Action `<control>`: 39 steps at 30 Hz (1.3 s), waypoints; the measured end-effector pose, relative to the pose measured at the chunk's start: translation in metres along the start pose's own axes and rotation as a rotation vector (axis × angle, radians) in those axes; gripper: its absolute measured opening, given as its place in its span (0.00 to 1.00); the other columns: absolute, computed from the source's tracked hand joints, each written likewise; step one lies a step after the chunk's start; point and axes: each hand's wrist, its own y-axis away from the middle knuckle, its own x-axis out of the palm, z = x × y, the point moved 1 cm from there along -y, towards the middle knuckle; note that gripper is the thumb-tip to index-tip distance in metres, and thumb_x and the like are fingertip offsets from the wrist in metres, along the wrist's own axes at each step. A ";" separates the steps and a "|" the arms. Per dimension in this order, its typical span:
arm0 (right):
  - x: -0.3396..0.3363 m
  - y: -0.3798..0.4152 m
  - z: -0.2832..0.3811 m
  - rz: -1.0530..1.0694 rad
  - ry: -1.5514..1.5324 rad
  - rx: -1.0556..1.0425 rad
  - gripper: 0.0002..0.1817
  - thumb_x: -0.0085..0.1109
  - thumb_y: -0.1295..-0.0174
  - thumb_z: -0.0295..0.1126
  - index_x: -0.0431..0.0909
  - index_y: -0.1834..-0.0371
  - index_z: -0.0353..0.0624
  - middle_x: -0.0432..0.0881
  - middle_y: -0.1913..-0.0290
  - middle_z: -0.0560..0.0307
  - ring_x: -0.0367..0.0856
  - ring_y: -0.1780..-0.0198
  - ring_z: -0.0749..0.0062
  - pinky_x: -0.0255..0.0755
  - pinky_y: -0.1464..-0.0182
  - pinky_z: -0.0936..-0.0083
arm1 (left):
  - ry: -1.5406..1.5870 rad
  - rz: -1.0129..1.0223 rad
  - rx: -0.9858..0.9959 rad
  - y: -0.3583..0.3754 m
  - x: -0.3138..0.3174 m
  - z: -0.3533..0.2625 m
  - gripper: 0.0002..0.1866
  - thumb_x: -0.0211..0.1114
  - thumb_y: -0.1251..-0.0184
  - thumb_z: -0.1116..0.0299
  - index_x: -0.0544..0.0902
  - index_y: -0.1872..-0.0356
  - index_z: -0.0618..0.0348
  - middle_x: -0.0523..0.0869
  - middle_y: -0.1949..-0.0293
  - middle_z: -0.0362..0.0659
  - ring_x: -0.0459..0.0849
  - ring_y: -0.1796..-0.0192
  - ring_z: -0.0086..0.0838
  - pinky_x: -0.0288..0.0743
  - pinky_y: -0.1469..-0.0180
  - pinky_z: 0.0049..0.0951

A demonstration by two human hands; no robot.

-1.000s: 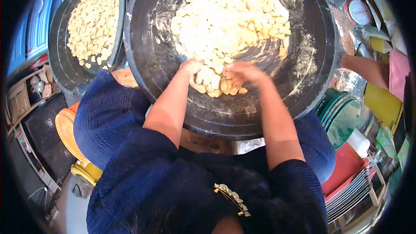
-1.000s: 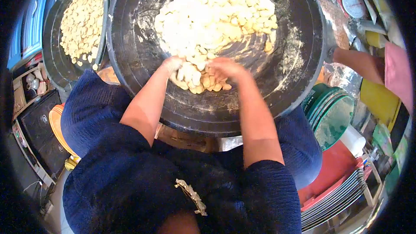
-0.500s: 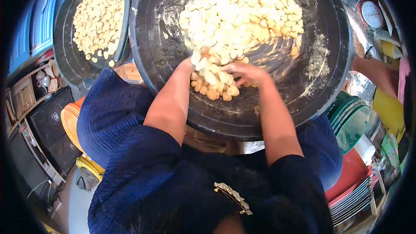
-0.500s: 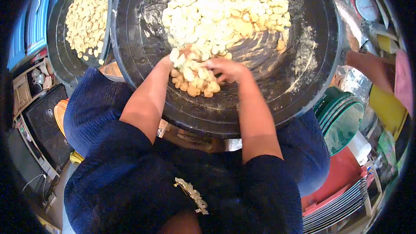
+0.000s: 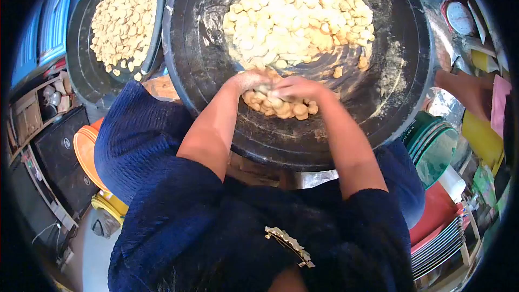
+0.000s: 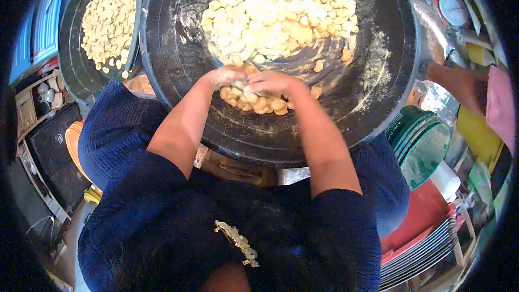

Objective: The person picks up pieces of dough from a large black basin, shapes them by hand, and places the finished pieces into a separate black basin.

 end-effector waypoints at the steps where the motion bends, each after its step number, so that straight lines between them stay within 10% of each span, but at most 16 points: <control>1: -0.017 0.019 -0.008 -0.056 -0.136 0.105 0.34 0.59 0.52 0.61 0.77 0.52 0.42 0.76 0.50 0.48 0.74 0.51 0.58 0.69 0.50 0.60 | 0.000 0.000 0.009 -0.001 0.001 0.000 0.14 0.60 0.44 0.60 0.78 0.64 0.62 0.80 0.61 0.44 0.78 0.63 0.30 0.72 0.57 0.25; 3: -0.052 0.038 -0.057 -0.495 -0.089 0.244 0.36 0.56 0.50 0.62 0.76 0.52 0.38 0.78 0.53 0.49 0.76 0.56 0.61 0.72 0.56 0.62 | 0.612 0.136 0.133 -0.003 0.005 0.003 0.14 0.60 0.45 0.60 0.79 0.65 0.60 0.80 0.67 0.41 0.77 0.64 0.27 0.71 0.60 0.24; 6: -0.060 0.035 -0.135 -0.734 0.047 0.431 0.38 0.55 0.48 0.60 0.71 0.47 0.34 0.78 0.53 0.47 0.77 0.55 0.59 0.72 0.56 0.65 | 0.421 -0.358 0.119 -0.017 -0.008 0.021 0.12 0.57 0.40 0.63 0.80 0.65 0.61 0.81 0.72 0.40 0.77 0.68 0.25 0.71 0.63 0.22; 8: 0.001 0.028 -0.070 -0.793 -0.265 0.388 0.41 0.54 0.49 0.61 0.68 0.42 0.37 0.75 0.47 0.41 0.72 0.44 0.57 0.64 0.42 0.65 | 0.345 -0.481 0.173 -0.030 -0.007 0.041 0.15 0.57 0.40 0.59 0.80 0.62 0.62 0.81 0.72 0.42 0.77 0.70 0.25 0.70 0.67 0.22; 9: 0.027 0.002 -0.065 -0.813 0.211 0.645 0.42 0.48 0.47 0.63 0.65 0.40 0.36 0.72 0.44 0.38 0.68 0.39 0.53 0.59 0.37 0.64 | 0.349 -0.482 0.181 -0.036 0.000 0.047 0.15 0.57 0.40 0.59 0.80 0.62 0.62 0.81 0.72 0.42 0.77 0.70 0.25 0.70 0.67 0.22; 13: 0.044 -0.030 -0.052 -0.383 0.054 0.051 0.37 0.50 0.45 0.59 0.66 0.40 0.41 0.69 0.40 0.44 0.67 0.40 0.54 0.62 0.40 0.58 | -0.245 -0.679 0.125 -0.021 0.007 0.023 0.19 0.56 0.43 0.54 0.81 0.61 0.58 0.84 0.63 0.45 0.78 0.59 0.29 0.70 0.54 0.30; 15: 0.011 0.021 -0.027 -0.219 -0.374 0.302 0.36 0.52 0.46 0.58 0.67 0.41 0.42 0.70 0.42 0.48 0.69 0.42 0.57 0.69 0.47 0.54 | 0.076 0.352 -0.083 -0.020 -0.001 0.015 0.15 0.58 0.43 0.57 0.83 0.65 0.57 0.84 0.64 0.43 0.79 0.56 0.26 0.71 0.52 0.28; 19: -0.002 0.022 -0.098 -0.534 -0.463 0.531 0.46 0.59 0.53 0.61 0.57 0.34 0.45 0.68 0.41 0.42 0.73 0.47 0.52 0.73 0.55 0.53 | -0.363 0.368 0.181 -0.024 -0.006 0.002 0.19 0.63 0.47 0.53 0.82 0.60 0.57 0.84 0.63 0.43 0.78 0.55 0.27 0.70 0.51 0.30; 21: 0.036 -0.037 -0.132 -0.467 -0.530 0.409 0.47 0.59 0.53 0.61 0.54 0.33 0.49 0.68 0.41 0.45 0.72 0.46 0.55 0.72 0.53 0.51 | -0.022 0.051 -0.015 -0.042 0.002 0.030 0.30 0.66 0.50 0.49 0.76 0.49 0.56 0.81 0.55 0.46 0.77 0.52 0.30 0.70 0.50 0.29; 22: 0.041 -0.027 -0.111 -0.475 -0.526 0.401 0.47 0.59 0.53 0.61 0.54 0.33 0.49 0.68 0.41 0.45 0.72 0.46 0.55 0.72 0.53 0.51 | -0.330 -0.171 0.214 -0.061 0.017 0.058 0.38 0.69 0.54 0.48 0.69 0.42 0.55 0.75 0.45 0.46 0.77 0.50 0.32 0.71 0.50 0.29; 23: 0.043 -0.002 -0.071 -0.332 -0.488 0.388 0.43 0.57 0.51 0.60 0.56 0.34 0.53 0.70 0.42 0.50 0.73 0.47 0.57 0.73 0.56 0.53 | -0.332 -0.180 0.222 -0.046 0.011 0.037 0.38 0.69 0.54 0.48 0.69 0.42 0.55 0.75 0.45 0.46 0.77 0.50 0.32 0.71 0.50 0.29; 25: 0.031 0.011 -0.056 -0.069 -0.419 0.383 0.41 0.56 0.48 0.59 0.53 0.32 0.60 0.70 0.42 0.54 0.72 0.47 0.61 0.74 0.57 0.56 | -0.407 0.463 -0.048 0.011 -0.004 -0.025 0.40 0.72 0.57 0.48 0.69 0.41 0.54 0.68 0.39 0.47 0.75 0.46 0.34 0.72 0.49 0.31; 29: 0.050 -0.015 -0.086 -0.309 -0.430 0.129 0.51 0.69 0.58 0.52 0.51 0.33 0.50 0.71 0.44 0.45 0.74 0.49 0.60 0.74 0.56 0.58 | -0.634 0.589 -0.018 -0.030 0.015 0.023 0.54 0.78 0.70 0.48 0.62 0.36 0.53 0.68 0.39 0.52 0.70 0.41 0.41 0.68 0.43 0.34; 30: 0.051 -0.036 -0.110 -0.322 -0.189 0.138 0.56 0.75 0.65 0.47 0.50 0.33 0.46 0.72 0.46 0.44 0.74 0.52 0.62 0.75 0.58 0.62 | -0.742 0.310 0.035 0.032 0.010 -0.026 0.61 0.80 0.78 0.49 0.58 0.35 0.55 0.64 0.38 0.55 0.67 0.39 0.45 0.65 0.39 0.33; 35: 0.038 -0.007 -0.060 0.065 -0.221 0.172 0.59 0.77 0.70 0.44 0.50 0.33 0.41 0.73 0.47 0.43 0.72 0.48 0.58 0.73 0.54 0.62 | -0.768 0.204 0.075 0.023 0.029 -0.003 0.64 0.81 0.81 0.49 0.55 0.34 0.57 0.55 0.35 0.61 0.63 0.36 0.48 0.60 0.37 0.35; 39: 0.058 -0.014 -0.070 -0.423 0.038 0.080 0.55 0.77 0.68 0.36 0.53 0.34 0.36 0.71 0.44 0.45 0.70 0.43 0.63 0.65 0.43 0.68 | -0.738 0.094 0.089 0.006 0.030 -0.001 0.58 0.80 0.77 0.53 0.60 0.37 0.59 0.59 0.37 0.60 0.67 0.40 0.46 0.65 0.41 0.37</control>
